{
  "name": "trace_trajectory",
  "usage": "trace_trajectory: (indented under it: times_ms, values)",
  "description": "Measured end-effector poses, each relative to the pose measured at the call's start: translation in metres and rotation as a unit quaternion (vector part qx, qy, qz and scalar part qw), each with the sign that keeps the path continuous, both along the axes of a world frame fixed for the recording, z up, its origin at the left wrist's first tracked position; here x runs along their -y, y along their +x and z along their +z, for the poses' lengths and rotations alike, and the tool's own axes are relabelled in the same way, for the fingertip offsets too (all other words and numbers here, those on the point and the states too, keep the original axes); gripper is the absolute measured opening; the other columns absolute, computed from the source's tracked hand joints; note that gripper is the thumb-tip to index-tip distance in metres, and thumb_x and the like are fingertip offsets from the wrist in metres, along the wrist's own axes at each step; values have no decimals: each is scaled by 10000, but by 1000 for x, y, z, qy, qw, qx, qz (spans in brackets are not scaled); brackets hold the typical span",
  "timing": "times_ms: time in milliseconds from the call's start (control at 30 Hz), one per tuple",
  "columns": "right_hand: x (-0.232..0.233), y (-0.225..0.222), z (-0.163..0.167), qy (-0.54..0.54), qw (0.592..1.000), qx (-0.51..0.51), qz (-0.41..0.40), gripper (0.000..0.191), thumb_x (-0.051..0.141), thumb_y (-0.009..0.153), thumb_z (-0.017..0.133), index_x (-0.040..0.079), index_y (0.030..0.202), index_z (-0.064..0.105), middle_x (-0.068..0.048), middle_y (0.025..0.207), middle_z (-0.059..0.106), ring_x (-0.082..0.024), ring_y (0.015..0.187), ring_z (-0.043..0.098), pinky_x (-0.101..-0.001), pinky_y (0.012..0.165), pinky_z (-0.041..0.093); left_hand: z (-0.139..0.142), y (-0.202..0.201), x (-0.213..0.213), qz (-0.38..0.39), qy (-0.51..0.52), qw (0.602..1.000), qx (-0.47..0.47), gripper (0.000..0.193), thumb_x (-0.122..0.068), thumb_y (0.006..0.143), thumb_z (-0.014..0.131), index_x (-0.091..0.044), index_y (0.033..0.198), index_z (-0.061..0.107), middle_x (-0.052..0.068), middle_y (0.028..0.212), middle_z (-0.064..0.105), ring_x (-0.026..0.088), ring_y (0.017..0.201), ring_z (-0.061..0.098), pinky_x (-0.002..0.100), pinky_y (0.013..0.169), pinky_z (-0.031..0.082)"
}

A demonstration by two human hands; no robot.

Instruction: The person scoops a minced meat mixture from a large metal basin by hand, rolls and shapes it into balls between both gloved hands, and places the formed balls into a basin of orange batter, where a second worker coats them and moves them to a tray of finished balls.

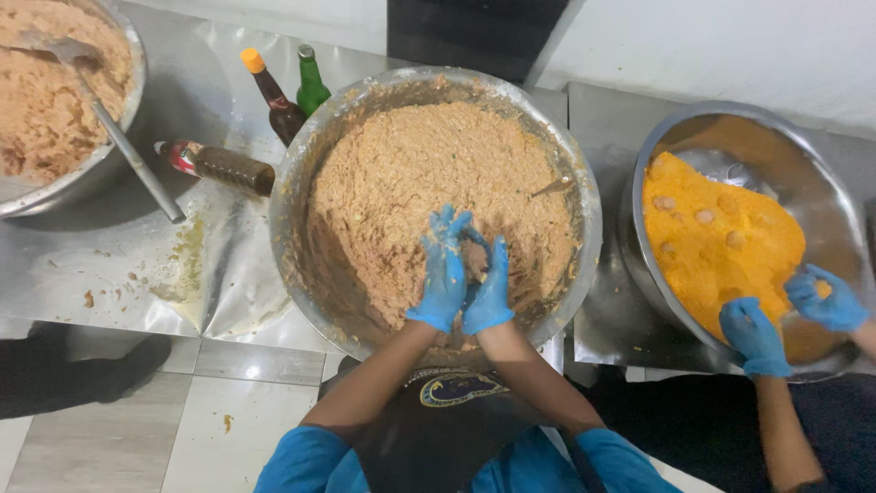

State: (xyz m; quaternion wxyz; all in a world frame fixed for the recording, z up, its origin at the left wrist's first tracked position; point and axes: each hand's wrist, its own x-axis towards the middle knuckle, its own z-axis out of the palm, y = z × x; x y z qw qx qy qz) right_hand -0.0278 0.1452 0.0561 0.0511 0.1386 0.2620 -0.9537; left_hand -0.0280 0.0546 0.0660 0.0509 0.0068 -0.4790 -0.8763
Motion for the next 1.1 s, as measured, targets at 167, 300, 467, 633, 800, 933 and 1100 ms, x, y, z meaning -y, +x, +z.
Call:
trace_trajectory:
  times_ms: [167, 300, 467, 633, 800, 933, 1100]
  values:
    - [-12, 3, 1, 172, 980, -95, 29, 656, 519, 1095, 395, -15, 1429, 582, -186, 1436, 595, -328, 1330, 546, -464, 1172, 413, -1, 0, 5, -18, 196, 966, 168, 542, -523, 1090, 331, -77, 1290, 567, 128, 1225, 647, 298, 1126, 610, 462, 1017, 474]
    - [-24, 1, 9, 236, 954, -181, -45, 570, 458, 1081, 434, 12, 1410, 564, -129, 1499, 582, -259, 1426, 529, -410, 1235, 375, -23, -12, 5, -96, 495, 838, 208, 462, -485, 1082, 420, -74, 1099, 632, 121, 1032, 714, 300, 970, 696, 440, 954, 545]
    - [-11, -1, 3, -65, 997, 10, -28, 595, 550, 1094, 417, 48, 1328, 635, -126, 1313, 633, -302, 1243, 580, -458, 1113, 443, -22, -4, -2, -81, 138, 987, 29, 584, -514, 1109, 326, -46, 1310, 610, 145, 1195, 717, 271, 1055, 668, 395, 999, 519]
    - [-1, 0, 0, 34, 997, 1, -67, 609, 531, 1069, 422, -5, 1261, 637, -182, 1288, 669, -330, 1231, 616, -470, 1111, 464, -3, 0, -1, 10, 20, 999, 35, 699, -600, 1082, 304, -53, 1447, 543, 109, 1417, 608, 223, 1299, 526, 369, 1132, 374]
    - [-8, -4, 15, 149, 981, -113, -56, 632, 512, 1068, 389, -13, 1340, 610, -184, 1414, 617, -296, 1308, 592, -445, 1165, 434, -13, -7, 2, -105, 376, 875, 287, 709, -688, 1031, 295, -108, 1260, 634, 121, 1188, 693, 303, 1039, 664, 465, 962, 513]
    - [-10, -4, 16, 211, 970, -87, -88, 583, 480, 1067, 387, 32, 1390, 573, -154, 1504, 567, -262, 1405, 540, -399, 1196, 377, -21, -11, -4, -88, 349, 900, 243, 761, -696, 1046, 292, -40, 1233, 630, 136, 1139, 695, 296, 1032, 669, 456, 976, 527]
    - [-7, 1, 8, 69, 997, -14, -41, 592, 521, 1078, 405, 43, 1356, 616, -151, 1371, 609, -310, 1246, 575, -457, 1109, 449, -8, 5, -15, -52, 17, 998, -2, 850, -714, 1022, 199, -58, 1481, 485, 77, 1411, 601, 188, 1338, 531, 372, 1215, 323]
